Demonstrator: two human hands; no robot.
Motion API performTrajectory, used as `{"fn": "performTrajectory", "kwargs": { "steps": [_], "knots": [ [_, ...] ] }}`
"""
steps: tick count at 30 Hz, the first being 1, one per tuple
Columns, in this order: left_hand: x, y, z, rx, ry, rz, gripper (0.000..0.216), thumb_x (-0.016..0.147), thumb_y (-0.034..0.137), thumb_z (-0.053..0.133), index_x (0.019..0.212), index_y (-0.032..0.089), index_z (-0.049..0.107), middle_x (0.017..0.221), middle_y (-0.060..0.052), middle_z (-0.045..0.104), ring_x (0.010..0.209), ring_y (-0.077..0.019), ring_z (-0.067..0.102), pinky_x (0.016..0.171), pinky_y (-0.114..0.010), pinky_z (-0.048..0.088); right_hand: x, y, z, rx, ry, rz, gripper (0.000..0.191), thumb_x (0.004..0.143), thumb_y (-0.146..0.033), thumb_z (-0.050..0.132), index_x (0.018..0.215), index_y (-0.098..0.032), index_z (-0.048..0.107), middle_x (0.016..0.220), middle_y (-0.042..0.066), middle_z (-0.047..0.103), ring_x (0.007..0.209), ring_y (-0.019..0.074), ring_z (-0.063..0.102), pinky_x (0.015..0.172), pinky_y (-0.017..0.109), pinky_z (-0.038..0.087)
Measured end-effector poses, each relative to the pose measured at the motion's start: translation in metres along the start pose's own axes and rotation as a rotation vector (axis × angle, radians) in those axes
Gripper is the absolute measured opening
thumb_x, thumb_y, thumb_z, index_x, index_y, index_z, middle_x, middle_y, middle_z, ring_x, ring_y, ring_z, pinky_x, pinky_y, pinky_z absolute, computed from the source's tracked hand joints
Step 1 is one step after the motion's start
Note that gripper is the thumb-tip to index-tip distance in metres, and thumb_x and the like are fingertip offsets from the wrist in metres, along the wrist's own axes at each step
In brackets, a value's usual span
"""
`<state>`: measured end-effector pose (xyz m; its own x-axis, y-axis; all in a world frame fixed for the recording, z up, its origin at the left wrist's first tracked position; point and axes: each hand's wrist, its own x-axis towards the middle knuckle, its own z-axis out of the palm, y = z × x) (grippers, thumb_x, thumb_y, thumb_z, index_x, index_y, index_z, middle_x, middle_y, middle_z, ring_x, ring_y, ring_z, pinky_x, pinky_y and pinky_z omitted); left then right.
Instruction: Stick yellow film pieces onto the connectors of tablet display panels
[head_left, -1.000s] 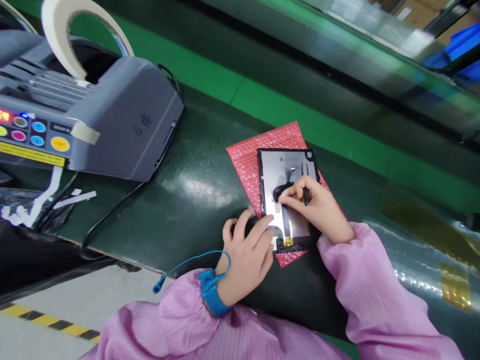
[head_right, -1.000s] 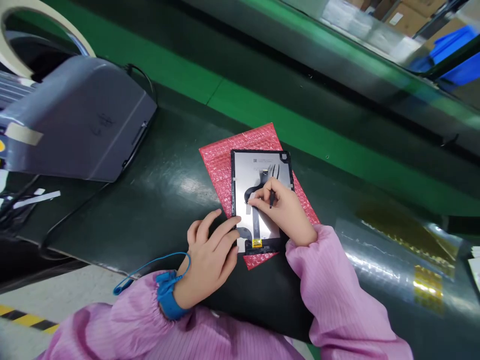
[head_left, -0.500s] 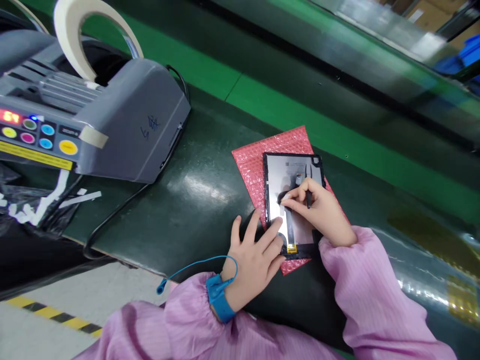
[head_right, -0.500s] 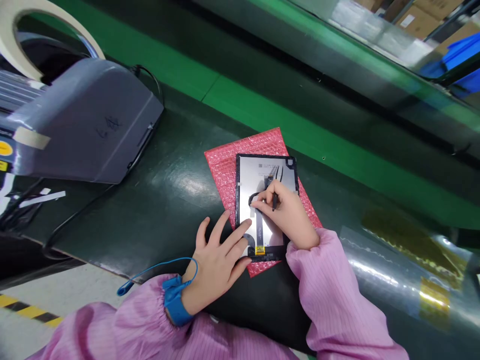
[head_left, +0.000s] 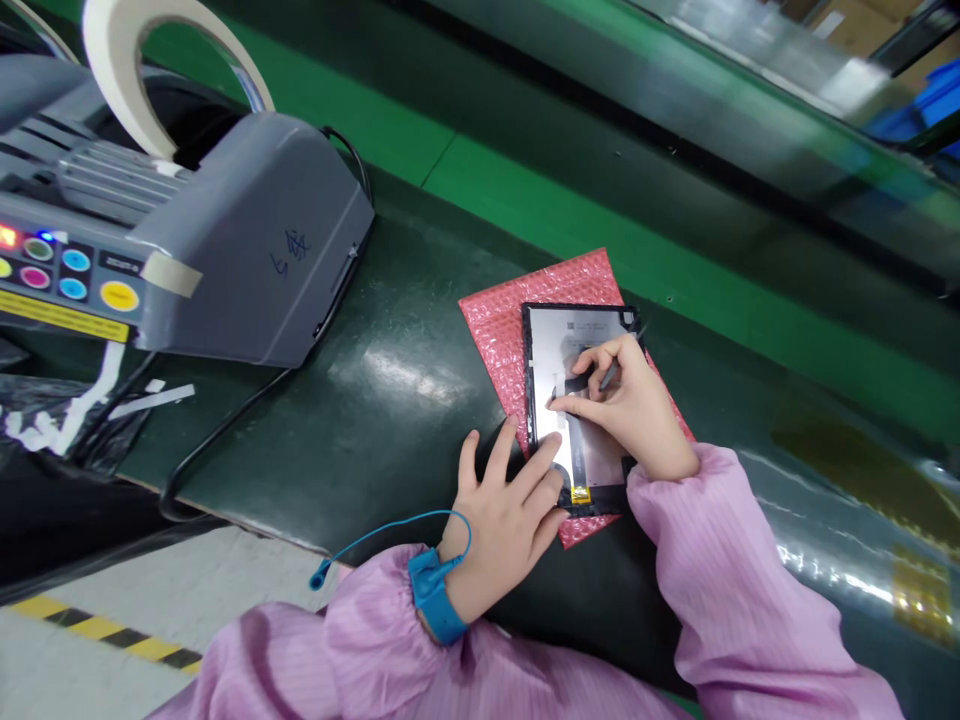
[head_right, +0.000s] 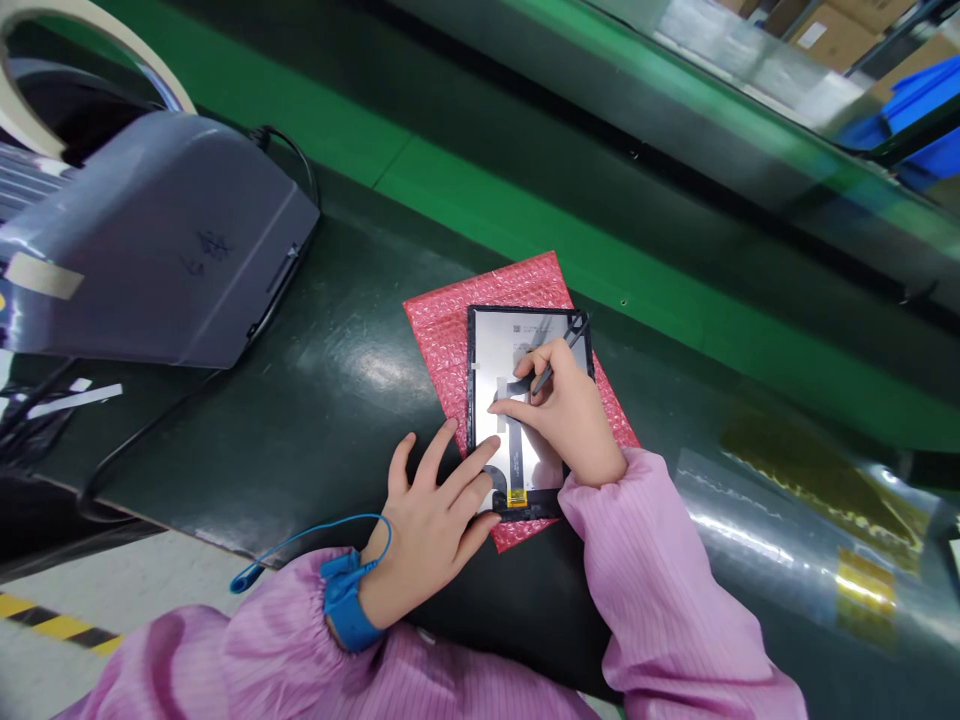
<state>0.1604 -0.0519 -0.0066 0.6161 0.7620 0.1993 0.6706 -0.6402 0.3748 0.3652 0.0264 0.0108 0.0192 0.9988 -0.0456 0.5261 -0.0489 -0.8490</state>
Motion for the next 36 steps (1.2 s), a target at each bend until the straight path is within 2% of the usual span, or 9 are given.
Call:
{"fn": "performTrajectory", "kwargs": {
  "steps": [6,10,19,22,24,26,29,32,36],
  "knots": [
    [0.001,0.0,0.001,0.002,0.056,-0.013,0.028,0.1,0.042,0.05,0.114,0.025,0.068,0.149,0.001,0.053,0.14,-0.039,0.038,0.11,-0.065,0.031,0.013,-0.004,0.005,-0.095,0.145,-0.031,0.052,0.072,-0.045,0.084,0.084,-0.026,0.038,0.085,-0.003,0.056,0.06,0.0122,0.045,0.062,0.032,0.043],
    [0.0,0.0,0.001,-0.002,0.032,-0.03,0.027,0.099,0.042,0.054,0.114,0.025,0.067,0.148,-0.001,0.055,0.14,-0.0377,0.038,0.112,-0.064,0.03,0.011,-0.009,0.006,-0.185,0.173,-0.044,0.047,0.078,-0.047,0.08,0.083,-0.026,0.038,0.081,-0.004,0.052,0.061,0.0133,0.045,0.062,0.032,0.042],
    [0.0,0.002,0.001,-0.044,0.067,-0.08,0.03,0.095,0.04,0.058,0.115,0.02,0.068,0.139,-0.012,0.059,0.138,-0.0372,0.043,0.112,-0.062,0.033,-0.029,-0.006,0.01,-0.241,0.085,-0.12,0.047,0.079,-0.055,0.077,0.091,-0.026,0.041,0.089,0.002,0.055,0.083,0.0243,0.055,0.075,0.04,0.045],
    [0.0,0.003,0.003,-0.03,0.086,-0.114,0.034,0.093,0.043,0.061,0.113,0.017,0.069,0.145,-0.019,0.052,0.139,-0.0401,0.043,0.11,-0.062,0.036,-0.04,0.001,0.001,-0.265,0.073,-0.169,0.053,0.076,-0.061,0.077,0.093,-0.026,0.042,0.095,0.005,0.057,0.089,0.0276,0.057,0.08,0.044,0.046],
    [0.0,0.003,0.004,-0.019,0.089,-0.12,0.036,0.093,0.044,0.062,0.114,0.016,0.068,0.149,-0.022,0.048,0.139,-0.0414,0.042,0.11,-0.063,0.037,-0.045,0.009,-0.012,-0.311,0.129,-0.174,0.06,0.07,-0.065,0.08,0.094,-0.026,0.041,0.099,0.007,0.058,0.094,0.0293,0.058,0.084,0.046,0.046],
    [0.0,0.002,0.005,-0.009,0.087,-0.113,0.036,0.092,0.045,0.062,0.113,0.016,0.068,0.15,-0.022,0.046,0.14,-0.0415,0.042,0.11,-0.062,0.038,-0.048,0.018,-0.028,-0.381,0.239,-0.115,0.065,0.066,-0.069,0.081,0.093,-0.026,0.04,0.103,0.009,0.057,0.098,0.0313,0.057,0.087,0.049,0.045],
    [0.0,0.002,0.005,0.017,0.083,-0.098,0.038,0.09,0.047,0.066,0.115,0.018,0.068,0.151,-0.022,0.047,0.141,-0.0408,0.042,0.111,-0.061,0.038,-0.053,0.027,-0.05,-0.405,0.341,0.103,0.068,0.065,-0.072,0.078,0.093,-0.026,0.037,0.102,0.01,0.057,0.091,0.0304,0.059,0.081,0.048,0.047],
    [0.001,0.002,0.004,0.042,0.082,-0.083,0.047,0.085,0.051,0.072,0.119,0.019,0.066,0.148,-0.021,0.05,0.14,-0.041,0.043,0.111,-0.062,0.039,-0.056,0.027,-0.06,-0.334,0.252,0.281,0.064,0.068,-0.07,0.077,0.093,-0.026,0.037,0.09,0.005,0.058,0.072,0.0243,0.059,0.064,0.039,0.047],
    [0.0,0.001,0.006,0.041,0.068,-0.102,0.052,0.083,0.055,0.073,0.123,0.021,0.065,0.149,-0.02,0.05,0.141,-0.04,0.042,0.112,-0.061,0.038,-0.056,0.017,-0.056,-0.356,0.201,0.329,0.059,0.066,-0.065,0.08,0.085,-0.027,0.039,0.071,-0.004,0.049,0.058,0.018,0.048,0.055,0.032,0.039]
  ]
}}
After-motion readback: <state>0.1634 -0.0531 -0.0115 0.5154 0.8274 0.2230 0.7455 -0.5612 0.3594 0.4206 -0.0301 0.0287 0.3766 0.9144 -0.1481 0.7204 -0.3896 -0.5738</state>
